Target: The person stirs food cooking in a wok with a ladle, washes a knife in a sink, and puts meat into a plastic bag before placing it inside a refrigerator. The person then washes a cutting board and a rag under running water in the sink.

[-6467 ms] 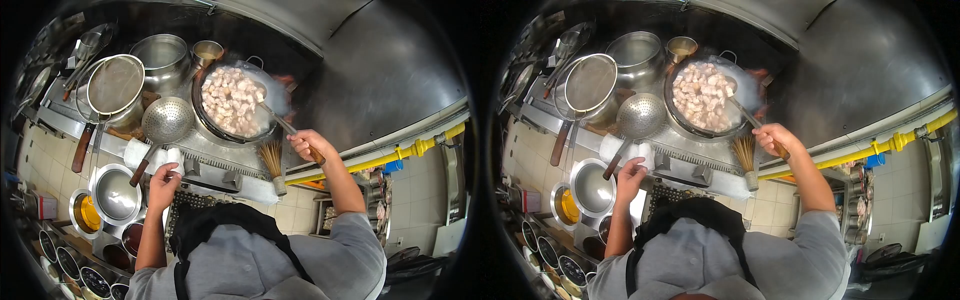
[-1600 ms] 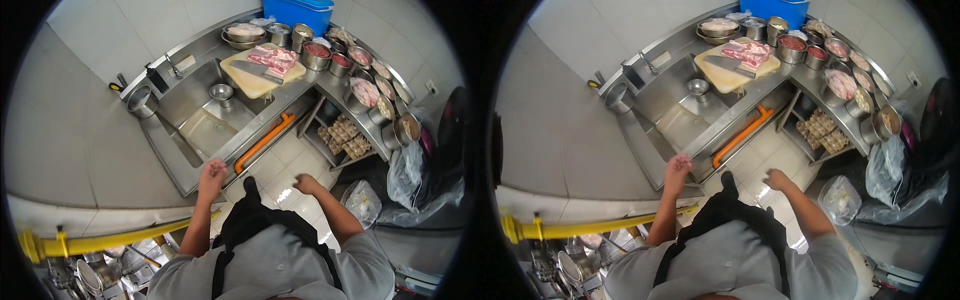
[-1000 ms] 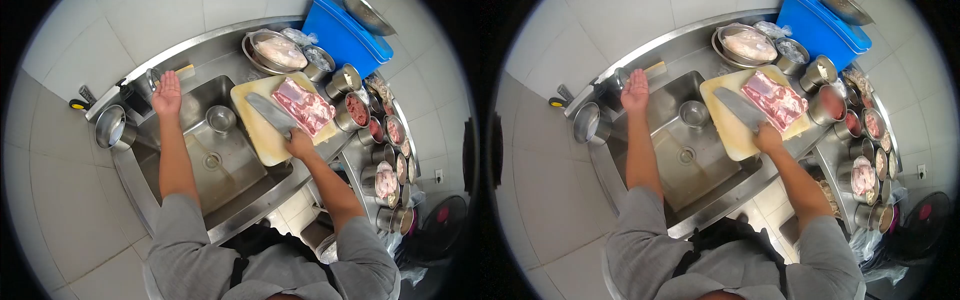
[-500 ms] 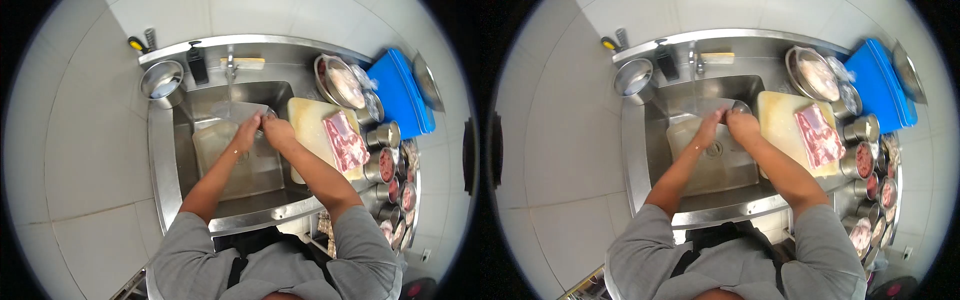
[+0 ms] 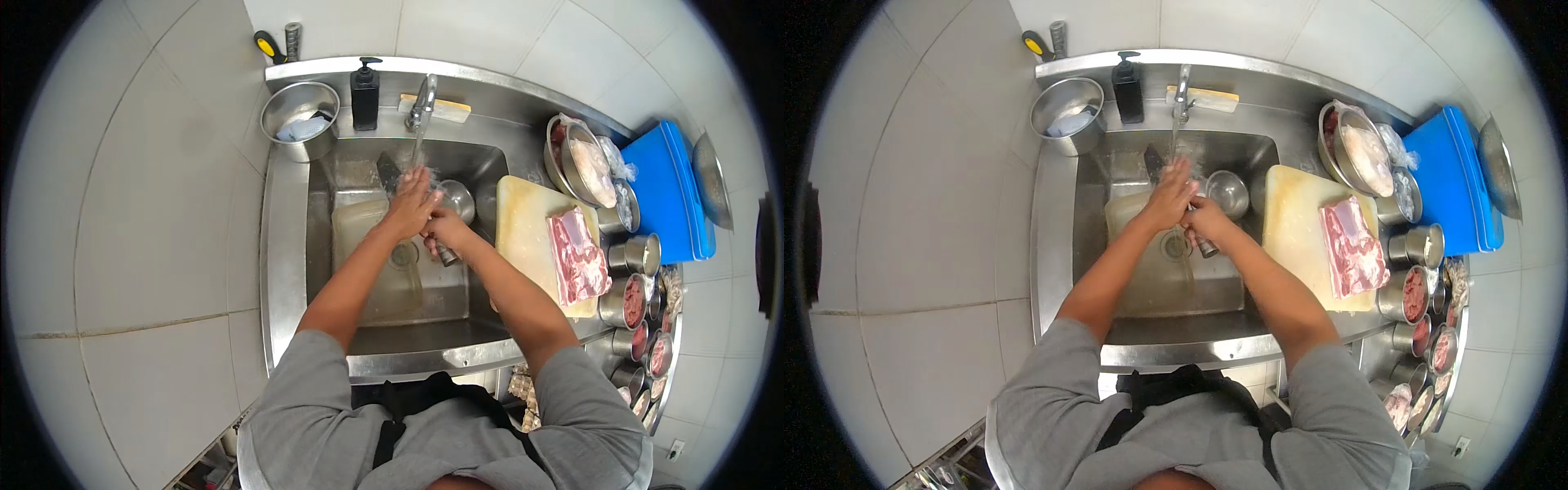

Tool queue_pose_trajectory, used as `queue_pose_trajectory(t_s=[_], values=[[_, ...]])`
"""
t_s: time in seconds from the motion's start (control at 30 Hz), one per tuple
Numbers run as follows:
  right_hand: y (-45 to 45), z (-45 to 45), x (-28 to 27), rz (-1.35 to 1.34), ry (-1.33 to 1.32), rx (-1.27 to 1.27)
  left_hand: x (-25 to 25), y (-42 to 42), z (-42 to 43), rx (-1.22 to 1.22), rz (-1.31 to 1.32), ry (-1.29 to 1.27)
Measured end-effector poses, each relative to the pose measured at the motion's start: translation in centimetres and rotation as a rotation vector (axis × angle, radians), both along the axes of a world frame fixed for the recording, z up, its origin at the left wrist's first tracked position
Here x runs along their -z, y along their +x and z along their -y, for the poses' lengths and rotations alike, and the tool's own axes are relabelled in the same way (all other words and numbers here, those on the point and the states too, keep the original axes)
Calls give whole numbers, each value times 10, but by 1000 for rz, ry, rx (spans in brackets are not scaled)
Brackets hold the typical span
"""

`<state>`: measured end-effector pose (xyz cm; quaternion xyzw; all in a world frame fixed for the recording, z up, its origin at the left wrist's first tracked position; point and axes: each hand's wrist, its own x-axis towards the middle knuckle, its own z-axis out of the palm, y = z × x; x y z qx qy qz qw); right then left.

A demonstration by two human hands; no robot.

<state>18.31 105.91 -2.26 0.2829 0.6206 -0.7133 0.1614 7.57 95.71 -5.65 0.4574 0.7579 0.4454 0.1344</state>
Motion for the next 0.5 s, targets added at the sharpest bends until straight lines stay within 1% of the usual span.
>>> queue_pose_trajectory(t_s=[0.03,0.1,0.13,0.2,0.23,0.3,0.33,0.4,0.5], values=[[1,0,2,2,3,-10,6,-2,-7,-10,2,3],[7,1,4,-80,-389,191,11,-5,-20,2,39,-33],[10,0,4,-77,-385,193,11,-7,-23,3,43,-30],[19,-1,5,-69,-542,259,15,-8,-28,-21,-66,-70],[26,-3,8,-68,-542,265,17,-10,-28,-15,-64,-71],[39,-7,10,-77,-574,154,21,-16,-24,-42,-182,-160],[44,-6,6,-78,-575,160,23,-21,-22,-36,-182,-160],[59,-3,-5,-26,-559,170,28,-26,-15,-54,-186,-279],[77,-1,-17,-4,-532,168,33,-30,-13,-68,-199,-259]])
